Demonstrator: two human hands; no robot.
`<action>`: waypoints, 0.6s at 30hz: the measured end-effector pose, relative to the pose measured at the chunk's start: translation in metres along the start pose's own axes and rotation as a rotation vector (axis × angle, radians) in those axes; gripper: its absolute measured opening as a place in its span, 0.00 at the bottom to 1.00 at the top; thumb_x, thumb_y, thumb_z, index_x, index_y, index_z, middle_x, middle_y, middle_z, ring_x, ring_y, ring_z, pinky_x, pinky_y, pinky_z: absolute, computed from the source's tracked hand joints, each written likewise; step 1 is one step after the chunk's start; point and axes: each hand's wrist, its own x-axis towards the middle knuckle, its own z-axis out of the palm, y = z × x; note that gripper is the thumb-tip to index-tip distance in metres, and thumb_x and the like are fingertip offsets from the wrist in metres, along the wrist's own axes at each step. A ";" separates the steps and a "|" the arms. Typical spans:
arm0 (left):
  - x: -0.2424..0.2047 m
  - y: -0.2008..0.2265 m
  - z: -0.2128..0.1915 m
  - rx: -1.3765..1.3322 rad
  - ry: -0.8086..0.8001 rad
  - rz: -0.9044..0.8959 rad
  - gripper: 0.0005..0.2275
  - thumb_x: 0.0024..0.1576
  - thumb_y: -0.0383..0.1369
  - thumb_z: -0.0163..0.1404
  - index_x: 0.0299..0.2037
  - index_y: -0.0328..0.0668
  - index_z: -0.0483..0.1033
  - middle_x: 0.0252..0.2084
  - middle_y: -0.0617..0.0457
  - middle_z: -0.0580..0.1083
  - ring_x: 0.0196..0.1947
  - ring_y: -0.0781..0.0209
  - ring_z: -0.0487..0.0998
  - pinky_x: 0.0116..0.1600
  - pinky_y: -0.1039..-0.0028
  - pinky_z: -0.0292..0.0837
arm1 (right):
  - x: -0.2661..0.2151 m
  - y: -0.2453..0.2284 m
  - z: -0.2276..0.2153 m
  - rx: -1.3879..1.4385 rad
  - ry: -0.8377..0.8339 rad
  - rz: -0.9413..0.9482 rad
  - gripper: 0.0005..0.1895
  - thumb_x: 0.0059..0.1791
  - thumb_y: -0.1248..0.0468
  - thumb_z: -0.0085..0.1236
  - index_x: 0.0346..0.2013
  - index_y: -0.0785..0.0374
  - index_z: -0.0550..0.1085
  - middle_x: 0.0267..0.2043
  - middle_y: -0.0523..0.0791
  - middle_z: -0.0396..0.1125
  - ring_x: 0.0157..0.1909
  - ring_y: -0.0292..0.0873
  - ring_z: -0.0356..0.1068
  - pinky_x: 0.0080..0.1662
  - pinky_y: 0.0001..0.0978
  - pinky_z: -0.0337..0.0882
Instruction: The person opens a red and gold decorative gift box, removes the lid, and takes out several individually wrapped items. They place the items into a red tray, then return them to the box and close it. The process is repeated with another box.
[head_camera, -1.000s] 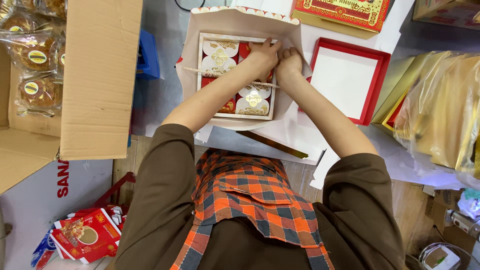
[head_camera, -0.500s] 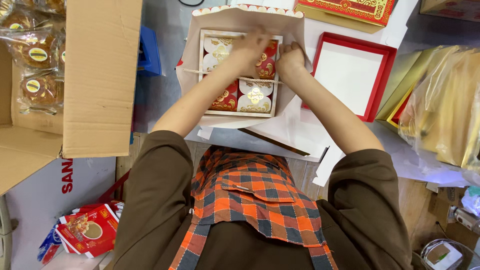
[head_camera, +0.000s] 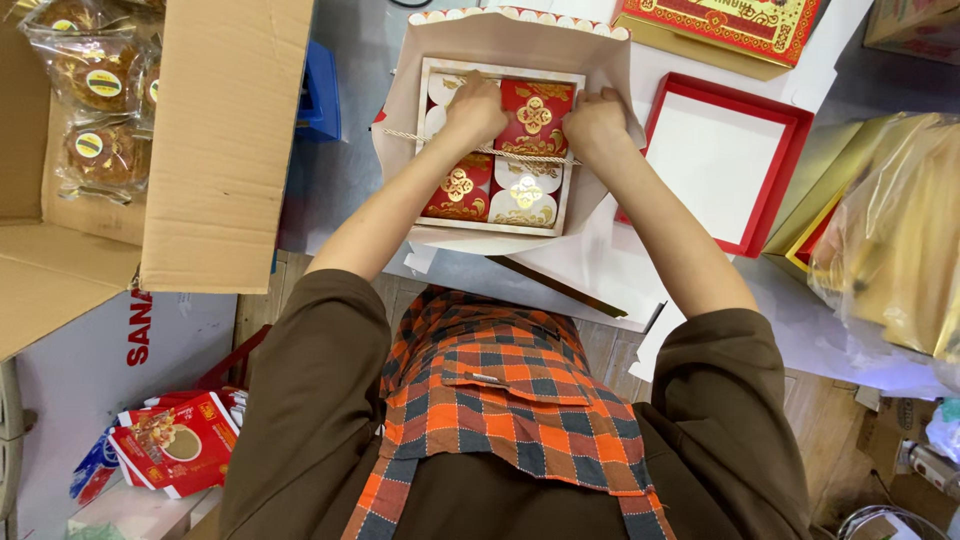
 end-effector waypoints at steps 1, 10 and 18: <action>-0.003 0.003 -0.008 -0.004 -0.117 -0.077 0.20 0.50 0.45 0.62 0.44 0.35 0.80 0.61 0.34 0.65 0.58 0.34 0.71 0.58 0.52 0.69 | -0.003 0.002 -0.004 0.014 0.005 -0.009 0.13 0.51 0.62 0.52 0.44 0.56 0.83 0.56 0.50 0.72 0.59 0.49 0.70 0.62 0.46 0.61; -0.009 0.001 -0.006 -0.235 -0.198 -0.072 0.12 0.55 0.41 0.63 0.36 0.41 0.82 0.59 0.37 0.67 0.51 0.39 0.75 0.55 0.58 0.72 | -0.006 0.004 -0.010 -0.018 0.124 -0.002 0.10 0.43 0.62 0.58 0.36 0.58 0.83 0.50 0.47 0.72 0.56 0.49 0.68 0.56 0.43 0.65; 0.009 -0.032 -0.001 -0.373 -0.327 -0.064 0.11 0.54 0.36 0.62 0.37 0.36 0.81 0.42 0.40 0.80 0.41 0.50 0.81 0.50 0.64 0.75 | -0.011 0.013 -0.035 0.331 0.183 -0.006 0.09 0.43 0.64 0.60 0.32 0.66 0.82 0.45 0.55 0.72 0.49 0.57 0.71 0.53 0.46 0.72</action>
